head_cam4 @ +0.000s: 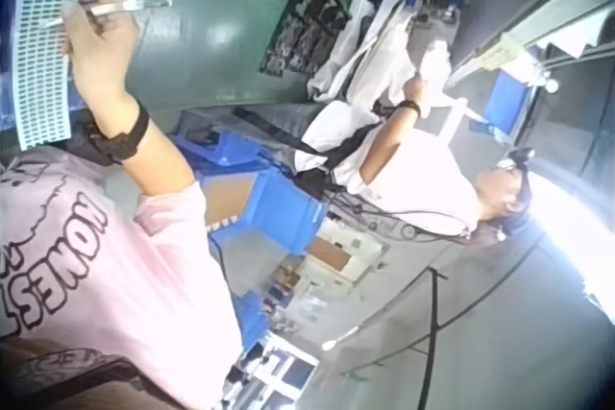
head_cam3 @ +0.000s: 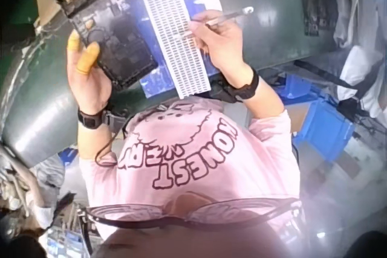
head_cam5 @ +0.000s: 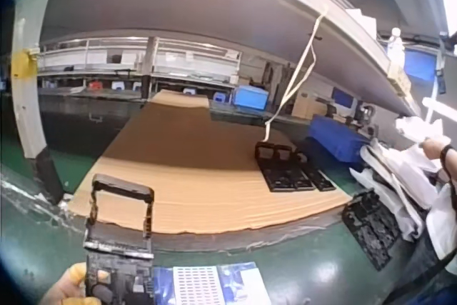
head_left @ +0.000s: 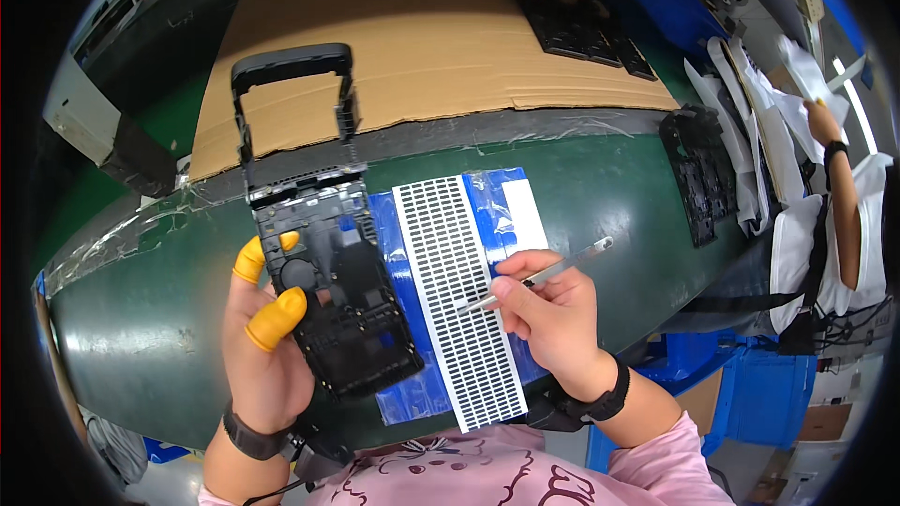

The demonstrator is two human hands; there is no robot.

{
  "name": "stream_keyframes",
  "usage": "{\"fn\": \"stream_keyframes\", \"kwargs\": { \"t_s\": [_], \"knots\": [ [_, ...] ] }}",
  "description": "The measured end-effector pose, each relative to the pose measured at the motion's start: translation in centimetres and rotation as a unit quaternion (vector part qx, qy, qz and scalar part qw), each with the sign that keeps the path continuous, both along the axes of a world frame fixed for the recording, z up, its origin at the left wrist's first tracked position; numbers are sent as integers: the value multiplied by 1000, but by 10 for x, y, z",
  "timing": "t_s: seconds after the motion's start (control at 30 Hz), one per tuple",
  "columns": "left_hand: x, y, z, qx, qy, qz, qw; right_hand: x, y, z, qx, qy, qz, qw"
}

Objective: Assembling internal components and applying adhesive strips to a black electronic device housing.

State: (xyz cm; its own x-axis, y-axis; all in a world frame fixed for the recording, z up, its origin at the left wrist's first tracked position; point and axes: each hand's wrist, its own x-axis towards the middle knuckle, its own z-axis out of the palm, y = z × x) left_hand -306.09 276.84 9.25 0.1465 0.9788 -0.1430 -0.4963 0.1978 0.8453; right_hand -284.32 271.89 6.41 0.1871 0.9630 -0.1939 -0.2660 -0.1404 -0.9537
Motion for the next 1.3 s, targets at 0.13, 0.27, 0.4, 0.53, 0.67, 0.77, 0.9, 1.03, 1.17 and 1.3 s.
{"fn": "stream_keyframes", "kwargs": {
  "t_s": [0.13,0.27,0.4,0.53,0.67,0.77,0.9,1.03,1.17,1.3],
  "knots": [
    [2,-2,-6,-38,-26,-5,999,-2,1,-1,5,1,-40,999],
    [4,-6,-7,-40,-20,-2,999,-5,2,-4,11,-6,-55,998],
    [10,-5,-7,-64,-42,-2,997,-7,-3,-8,37,-36,-94,994],
    [10,-6,-3,-65,-61,18,996,-9,-10,-7,65,-87,-116,987],
    [10,-6,-3,-76,-70,28,994,-12,-10,-10,68,-106,-120,985],
    [12,-5,-5,-79,-72,26,994,-10,-10,-11,69,-96,-124,985],
    [9,-5,-2,-74,-89,14,993,-11,-9,-10,64,-85,-111,988],
    [12,-4,-5,-87,-107,-10,990,-7,-10,-10,40,-68,-117,990],
    [7,-6,-10,-94,-119,-18,988,-1,-11,9,34,33,-107,993],
    [8,-11,-5,-130,-187,-88,970,-17,-18,48,133,-3,-54,990]
  ]
}}
